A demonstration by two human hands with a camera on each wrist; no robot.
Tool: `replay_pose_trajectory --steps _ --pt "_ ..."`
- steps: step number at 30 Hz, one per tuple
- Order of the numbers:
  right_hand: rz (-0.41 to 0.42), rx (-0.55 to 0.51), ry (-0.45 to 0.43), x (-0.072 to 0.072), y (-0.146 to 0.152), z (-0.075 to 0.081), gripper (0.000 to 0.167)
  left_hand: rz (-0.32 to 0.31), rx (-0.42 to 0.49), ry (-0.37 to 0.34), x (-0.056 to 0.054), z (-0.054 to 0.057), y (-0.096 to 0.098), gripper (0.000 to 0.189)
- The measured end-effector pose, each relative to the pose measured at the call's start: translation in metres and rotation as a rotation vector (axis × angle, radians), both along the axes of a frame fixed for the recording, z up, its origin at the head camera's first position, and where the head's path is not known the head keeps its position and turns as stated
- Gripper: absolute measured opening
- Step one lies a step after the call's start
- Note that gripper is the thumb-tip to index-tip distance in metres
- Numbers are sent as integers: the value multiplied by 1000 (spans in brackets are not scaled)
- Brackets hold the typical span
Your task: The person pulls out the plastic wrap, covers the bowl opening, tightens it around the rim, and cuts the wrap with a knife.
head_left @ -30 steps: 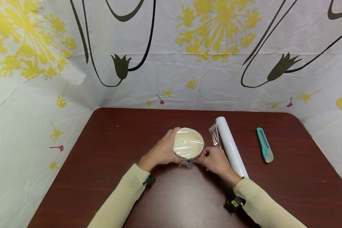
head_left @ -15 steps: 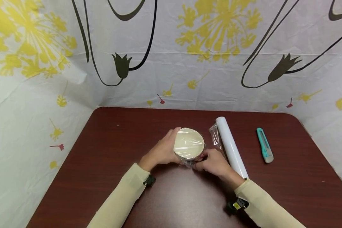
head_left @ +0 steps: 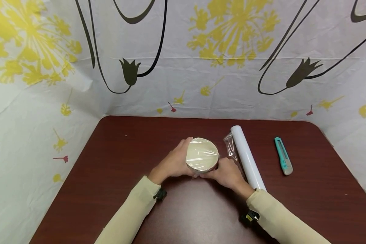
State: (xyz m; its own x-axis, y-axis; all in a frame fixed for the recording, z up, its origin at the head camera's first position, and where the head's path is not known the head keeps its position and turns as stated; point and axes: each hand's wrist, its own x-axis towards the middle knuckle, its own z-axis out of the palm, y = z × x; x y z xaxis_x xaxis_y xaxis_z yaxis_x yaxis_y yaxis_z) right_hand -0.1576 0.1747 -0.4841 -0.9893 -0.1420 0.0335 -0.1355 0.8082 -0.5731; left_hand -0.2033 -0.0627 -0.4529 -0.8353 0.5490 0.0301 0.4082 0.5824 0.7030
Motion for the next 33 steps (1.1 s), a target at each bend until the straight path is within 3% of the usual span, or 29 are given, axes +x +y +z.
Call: replay_pose_trajectory --steps 5,7,12,17,20,21,22,26,28,29,31,33 --pt "16 19 48 5 -5 15 46 5 -10 -4 0 0 0 136" --pt "31 30 91 5 -4 15 45 7 -17 -7 -1 0 0 136" --pt "64 55 189 -5 5 -11 50 -3 -43 -21 -1 1 -2 140" --pt "79 95 174 -17 14 -34 53 -15 -86 -33 -2 2 -4 146" --pt "91 134 176 -24 20 -47 53 -11 -82 -6 -2 1 -4 140" --pt "98 143 186 -26 21 -48 53 -11 -78 5 -3 1 -4 138" --pt "105 148 192 -27 22 -50 53 -10 -72 28 -7 -9 -4 136" --pt "126 160 198 -31 28 -56 52 -18 -46 53 -10 -14 -6 129" --pt "131 169 208 -32 29 -57 50 -26 -47 93 -16 -28 -8 131" --pt "135 168 214 -33 29 -57 50 -28 -50 85 -13 -21 -9 130" --pt "138 167 222 -31 27 -52 50 -25 -57 105 -15 -26 -9 131" --pt "137 167 221 -28 25 -43 50 -19 -66 96 -14 -24 -9 132"
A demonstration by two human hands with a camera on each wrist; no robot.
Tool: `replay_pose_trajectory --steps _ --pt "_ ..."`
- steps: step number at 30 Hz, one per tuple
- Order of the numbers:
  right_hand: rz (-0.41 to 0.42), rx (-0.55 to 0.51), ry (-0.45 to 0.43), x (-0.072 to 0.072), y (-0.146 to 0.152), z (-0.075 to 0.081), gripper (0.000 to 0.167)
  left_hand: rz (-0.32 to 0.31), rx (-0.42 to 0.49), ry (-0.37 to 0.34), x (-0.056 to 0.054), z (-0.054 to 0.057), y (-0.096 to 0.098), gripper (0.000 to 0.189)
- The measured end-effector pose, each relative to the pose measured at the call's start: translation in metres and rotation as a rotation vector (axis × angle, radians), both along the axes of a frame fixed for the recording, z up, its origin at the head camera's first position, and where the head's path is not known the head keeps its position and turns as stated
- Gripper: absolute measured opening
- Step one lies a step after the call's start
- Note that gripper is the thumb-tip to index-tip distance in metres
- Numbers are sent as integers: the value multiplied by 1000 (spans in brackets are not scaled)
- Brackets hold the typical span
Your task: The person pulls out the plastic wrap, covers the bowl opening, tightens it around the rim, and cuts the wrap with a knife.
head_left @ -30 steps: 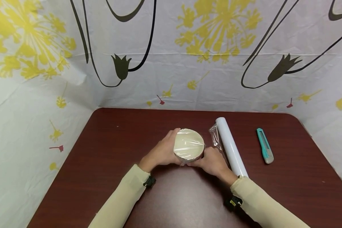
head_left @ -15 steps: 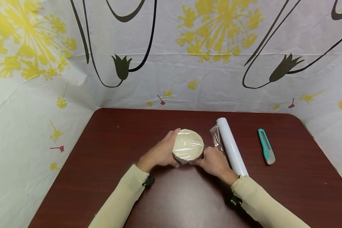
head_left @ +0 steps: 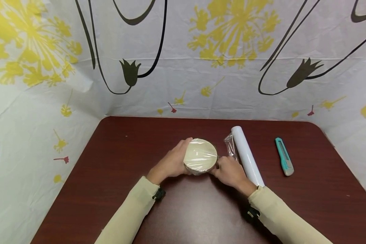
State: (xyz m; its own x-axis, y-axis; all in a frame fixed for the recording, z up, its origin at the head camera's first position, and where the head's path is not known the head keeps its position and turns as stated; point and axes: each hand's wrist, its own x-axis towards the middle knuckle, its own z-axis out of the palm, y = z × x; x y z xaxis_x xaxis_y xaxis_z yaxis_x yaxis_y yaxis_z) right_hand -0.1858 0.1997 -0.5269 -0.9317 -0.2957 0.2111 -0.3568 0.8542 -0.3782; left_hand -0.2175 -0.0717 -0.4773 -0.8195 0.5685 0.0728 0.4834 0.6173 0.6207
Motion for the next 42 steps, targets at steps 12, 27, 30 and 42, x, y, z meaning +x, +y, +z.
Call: replay_pose_trajectory --steps 12,27,30,42 --pt "55 -73 -53 14 -3 80 21 -11 -7 -128 10 24 1 140" --pt "137 -8 -70 4 1 83 7 -47 28 -168 6 28 -4 135" --pt "145 -17 -104 -5 7 71 6 -33 2 -189 8 27 -2 144" --pt "145 -75 -172 -12 8 55 7 53 -148 -27 19 26 10 140"
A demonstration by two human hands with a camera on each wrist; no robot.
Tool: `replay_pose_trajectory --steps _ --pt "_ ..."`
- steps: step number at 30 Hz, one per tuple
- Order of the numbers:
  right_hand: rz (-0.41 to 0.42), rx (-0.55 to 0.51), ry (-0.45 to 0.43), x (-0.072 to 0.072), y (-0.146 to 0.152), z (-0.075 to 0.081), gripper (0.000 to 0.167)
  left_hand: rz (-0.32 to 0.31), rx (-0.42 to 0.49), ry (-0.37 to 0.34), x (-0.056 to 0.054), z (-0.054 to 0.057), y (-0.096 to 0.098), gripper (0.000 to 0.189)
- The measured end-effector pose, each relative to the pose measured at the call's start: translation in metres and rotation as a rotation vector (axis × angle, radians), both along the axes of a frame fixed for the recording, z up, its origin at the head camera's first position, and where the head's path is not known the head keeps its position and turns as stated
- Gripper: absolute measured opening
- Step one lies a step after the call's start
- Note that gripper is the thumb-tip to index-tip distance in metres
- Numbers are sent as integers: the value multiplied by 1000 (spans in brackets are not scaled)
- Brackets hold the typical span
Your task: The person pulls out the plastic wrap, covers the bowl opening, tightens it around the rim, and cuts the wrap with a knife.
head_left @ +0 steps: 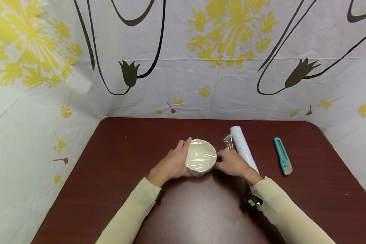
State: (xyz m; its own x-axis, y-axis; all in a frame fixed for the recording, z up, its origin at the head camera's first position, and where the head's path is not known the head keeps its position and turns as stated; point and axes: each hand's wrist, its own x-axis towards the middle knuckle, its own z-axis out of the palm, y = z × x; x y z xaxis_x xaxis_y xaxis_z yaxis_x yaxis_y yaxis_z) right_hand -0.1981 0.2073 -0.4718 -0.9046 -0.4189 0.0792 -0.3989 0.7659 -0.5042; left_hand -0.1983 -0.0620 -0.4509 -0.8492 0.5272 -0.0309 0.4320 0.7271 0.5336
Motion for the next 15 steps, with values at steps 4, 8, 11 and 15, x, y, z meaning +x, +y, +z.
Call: replay_pose_trajectory --steps 4,8,11,15 --pt "-15 22 5 -13 9 -28 8 -23 -18 20 -2 0 -2 135" --pt "-29 50 2 -22 15 -47 9 -56 33 -61 -5 1 -8 132" --pt "-32 50 -4 -23 16 -48 7 -76 50 -109 -7 3 -13 126" --pt "-42 45 1 -20 15 -44 6 -98 47 -86 -9 4 -18 111"
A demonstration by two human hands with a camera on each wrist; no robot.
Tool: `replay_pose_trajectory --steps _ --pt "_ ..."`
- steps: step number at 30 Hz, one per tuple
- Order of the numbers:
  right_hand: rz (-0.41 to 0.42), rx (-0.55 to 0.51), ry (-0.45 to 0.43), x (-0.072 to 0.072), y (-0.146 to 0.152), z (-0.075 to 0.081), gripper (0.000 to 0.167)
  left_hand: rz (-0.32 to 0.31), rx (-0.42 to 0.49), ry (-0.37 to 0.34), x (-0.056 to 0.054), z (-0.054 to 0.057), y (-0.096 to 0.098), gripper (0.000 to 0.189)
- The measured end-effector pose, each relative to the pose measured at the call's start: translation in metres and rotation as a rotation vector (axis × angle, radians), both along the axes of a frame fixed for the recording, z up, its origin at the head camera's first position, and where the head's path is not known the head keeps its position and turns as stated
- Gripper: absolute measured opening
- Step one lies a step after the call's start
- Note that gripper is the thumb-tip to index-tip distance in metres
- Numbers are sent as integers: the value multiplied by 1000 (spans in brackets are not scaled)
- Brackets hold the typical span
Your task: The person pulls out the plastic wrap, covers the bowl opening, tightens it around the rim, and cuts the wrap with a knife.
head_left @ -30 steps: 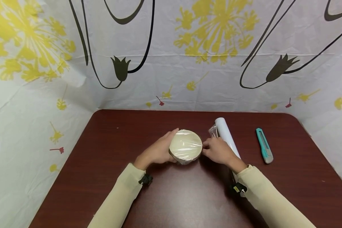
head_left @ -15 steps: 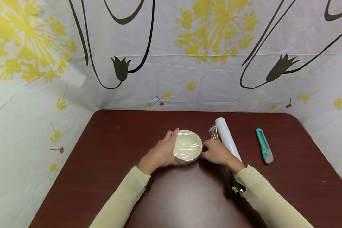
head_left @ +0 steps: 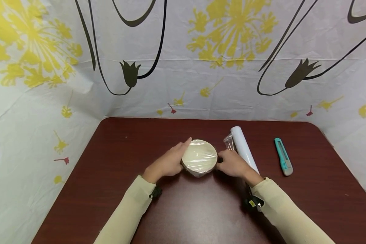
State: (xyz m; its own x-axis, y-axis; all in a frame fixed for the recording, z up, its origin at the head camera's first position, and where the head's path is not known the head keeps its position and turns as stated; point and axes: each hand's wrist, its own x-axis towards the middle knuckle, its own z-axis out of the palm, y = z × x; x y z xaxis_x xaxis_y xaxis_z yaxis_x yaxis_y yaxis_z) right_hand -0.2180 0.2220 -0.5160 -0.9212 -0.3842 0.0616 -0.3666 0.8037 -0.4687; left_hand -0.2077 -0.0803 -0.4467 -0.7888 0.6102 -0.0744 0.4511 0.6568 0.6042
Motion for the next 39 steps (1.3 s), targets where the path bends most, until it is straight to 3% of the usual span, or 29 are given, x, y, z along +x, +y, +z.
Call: replay_pose_trajectory --steps 5,12,22,31,39 --pt "0 -2 12 0 -1 0 5 -11 22 32 -2 -1 -2 106" --pt "4 -8 10 2 0 2 6 -22 48 43 -1 -2 1 120" --pt "-5 -12 -2 2 -1 1 9 24 -35 110 7 -4 11 136" --pt "-20 5 -18 2 -2 0 9 42 -26 15 12 -1 15 157" --pt "-17 28 9 4 -4 2 11 108 -55 99 17 -4 24 141"
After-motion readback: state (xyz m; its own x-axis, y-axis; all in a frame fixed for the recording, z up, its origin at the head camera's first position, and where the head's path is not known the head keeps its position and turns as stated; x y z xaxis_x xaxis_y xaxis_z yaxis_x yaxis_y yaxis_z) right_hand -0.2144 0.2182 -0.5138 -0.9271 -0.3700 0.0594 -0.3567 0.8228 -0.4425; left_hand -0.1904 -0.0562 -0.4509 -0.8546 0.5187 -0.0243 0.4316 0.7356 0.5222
